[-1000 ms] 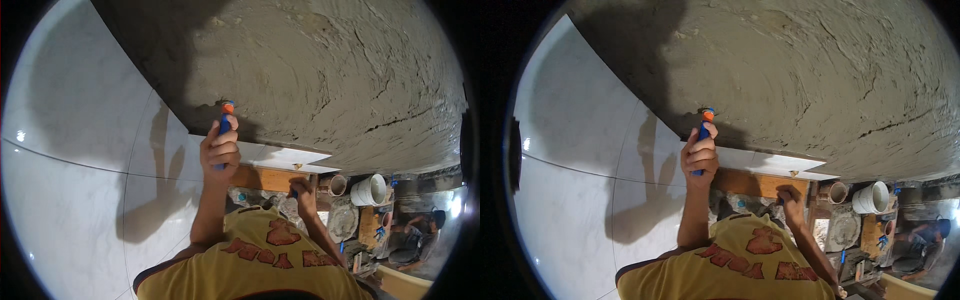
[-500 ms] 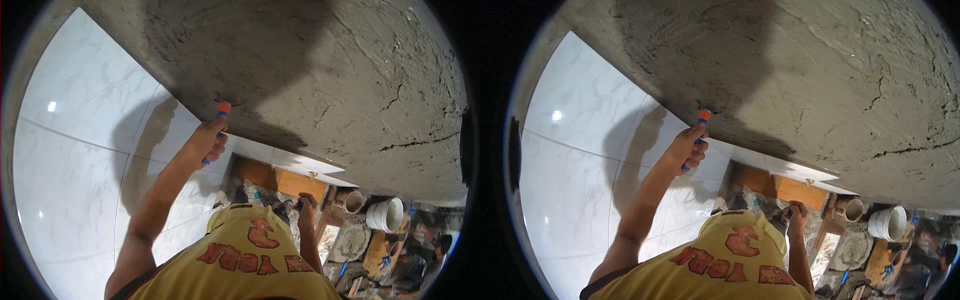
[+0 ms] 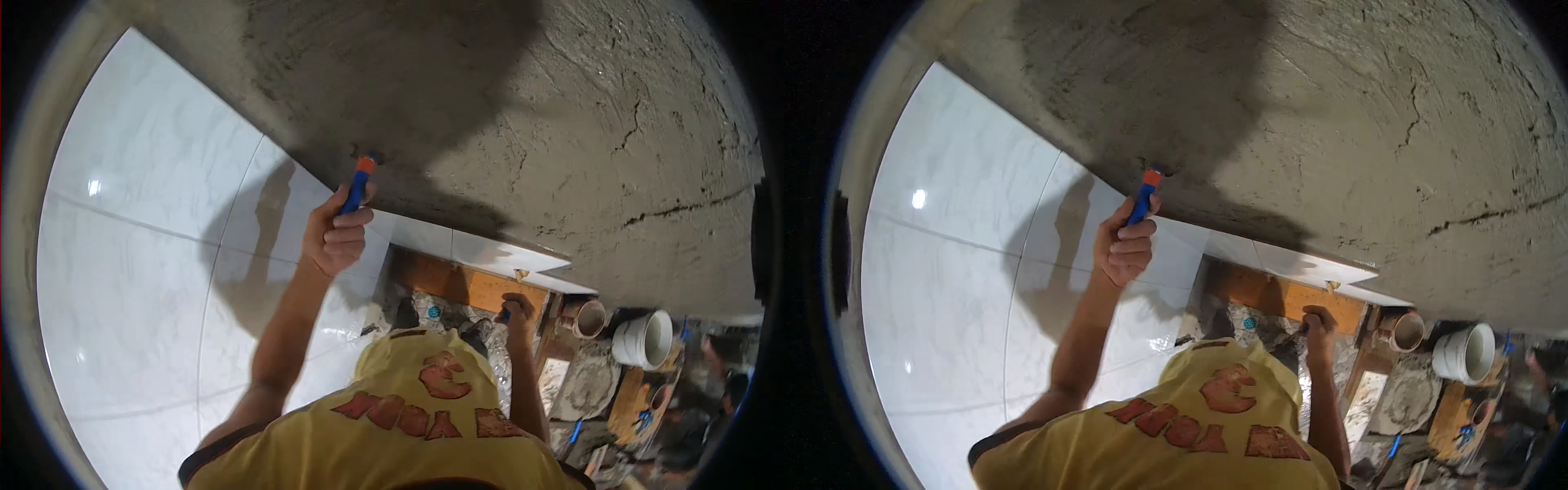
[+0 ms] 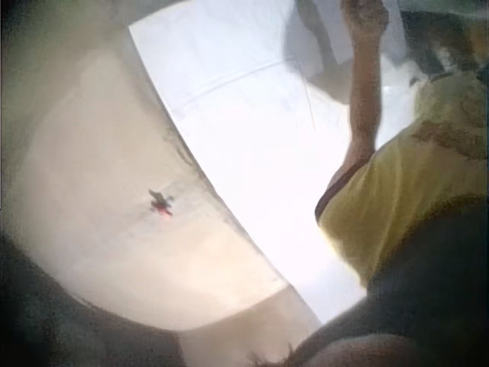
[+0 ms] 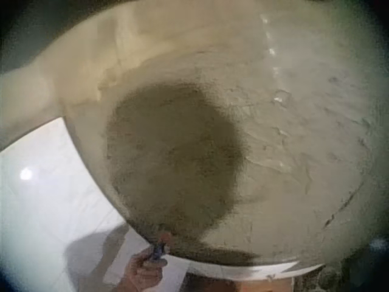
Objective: The person applies white sealant tape to the end of a blue plastic pipe and a blue plastic valve, then attempts to screw the pipe into a wall fitting by hand.
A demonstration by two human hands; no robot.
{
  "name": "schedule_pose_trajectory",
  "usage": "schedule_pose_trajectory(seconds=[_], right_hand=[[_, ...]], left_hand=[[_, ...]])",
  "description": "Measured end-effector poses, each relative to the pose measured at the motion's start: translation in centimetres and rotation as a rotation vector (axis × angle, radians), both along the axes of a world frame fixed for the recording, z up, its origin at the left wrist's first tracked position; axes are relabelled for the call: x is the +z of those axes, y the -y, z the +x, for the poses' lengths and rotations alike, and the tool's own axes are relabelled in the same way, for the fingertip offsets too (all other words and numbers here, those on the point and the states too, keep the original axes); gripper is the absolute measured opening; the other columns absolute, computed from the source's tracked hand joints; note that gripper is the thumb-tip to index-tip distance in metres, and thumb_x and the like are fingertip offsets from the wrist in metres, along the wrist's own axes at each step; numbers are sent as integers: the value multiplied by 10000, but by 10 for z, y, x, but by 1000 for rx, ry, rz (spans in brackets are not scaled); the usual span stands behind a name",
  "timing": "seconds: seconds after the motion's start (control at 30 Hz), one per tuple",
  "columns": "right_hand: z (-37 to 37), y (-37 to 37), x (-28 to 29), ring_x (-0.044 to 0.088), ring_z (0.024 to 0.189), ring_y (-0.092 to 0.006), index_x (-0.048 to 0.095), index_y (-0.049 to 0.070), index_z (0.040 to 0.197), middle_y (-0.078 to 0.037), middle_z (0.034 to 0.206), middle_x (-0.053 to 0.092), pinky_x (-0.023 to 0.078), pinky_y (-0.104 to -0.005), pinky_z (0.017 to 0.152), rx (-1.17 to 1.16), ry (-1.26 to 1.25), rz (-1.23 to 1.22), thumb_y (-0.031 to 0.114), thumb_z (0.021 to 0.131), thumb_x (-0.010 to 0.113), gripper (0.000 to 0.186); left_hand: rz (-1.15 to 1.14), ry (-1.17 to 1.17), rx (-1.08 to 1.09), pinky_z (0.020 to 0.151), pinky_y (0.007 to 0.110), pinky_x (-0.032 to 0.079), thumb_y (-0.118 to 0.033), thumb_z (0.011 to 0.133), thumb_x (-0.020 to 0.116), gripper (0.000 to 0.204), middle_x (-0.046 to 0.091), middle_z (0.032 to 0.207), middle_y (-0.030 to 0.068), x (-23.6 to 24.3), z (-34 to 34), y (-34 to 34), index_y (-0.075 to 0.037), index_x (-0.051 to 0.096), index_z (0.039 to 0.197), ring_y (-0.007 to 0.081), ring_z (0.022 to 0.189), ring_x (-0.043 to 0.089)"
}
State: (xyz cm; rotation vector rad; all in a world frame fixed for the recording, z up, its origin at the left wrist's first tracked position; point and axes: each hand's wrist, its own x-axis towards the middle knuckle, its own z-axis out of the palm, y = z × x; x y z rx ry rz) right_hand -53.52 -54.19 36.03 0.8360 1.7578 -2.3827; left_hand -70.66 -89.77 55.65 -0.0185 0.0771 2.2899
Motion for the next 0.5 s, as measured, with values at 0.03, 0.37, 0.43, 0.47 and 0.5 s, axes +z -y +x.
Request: schedule_pose_trajectory(seconds=[0.03,0.37,0.43,0.47,0.5], right_hand=[[6,-2,5,588,684,-151,664,-31,1038,-58,821,582,545,-322,622,-18,-21,63,196,895,607,274],[28,4,-25,578,652,-129,670,-1,1004,-38,779,586,538,-316,586,-124,49,5,108,889,587,178],[17,10,-32,570,639,-128,670,-1,1006,-36,775,583,531,-311,576,-80,54,-20,101,893,580,176],[12,9,-40,563,626,-126,670,0,1008,-35,772,579,524,-307,567,-54,63,-31,94,897,572,175],[12,8,-61,571,636,-131,669,-14,1008,-37,764,576,522,-304,576,-44,31,59,91,899,570,181]], left_hand=[[121,2,0,383,206,436,-377,1103,409,360,437,664,15,-7,0,-6,-73,486,1281,58,470,422],[-1360,-150,88,332,241,318,-447,1064,479,359,352,587,-51,51,10,-30,-102,529,976,26,432,353],[-2042,-514,54,383,365,402,-420,1064,474,386,529,607,34,52,10,-38,-50,549,981,175,440,519],[-2056,-496,70,383,365,402,-420,1064,474,386,529,607,34,44,4,-35,-50,549,981,175,440,519],[-2319,-826,127,463,449,457,-388,1052,479,383,597,665,139,30,-2,-29,-13,538,1005,309,520,585]])
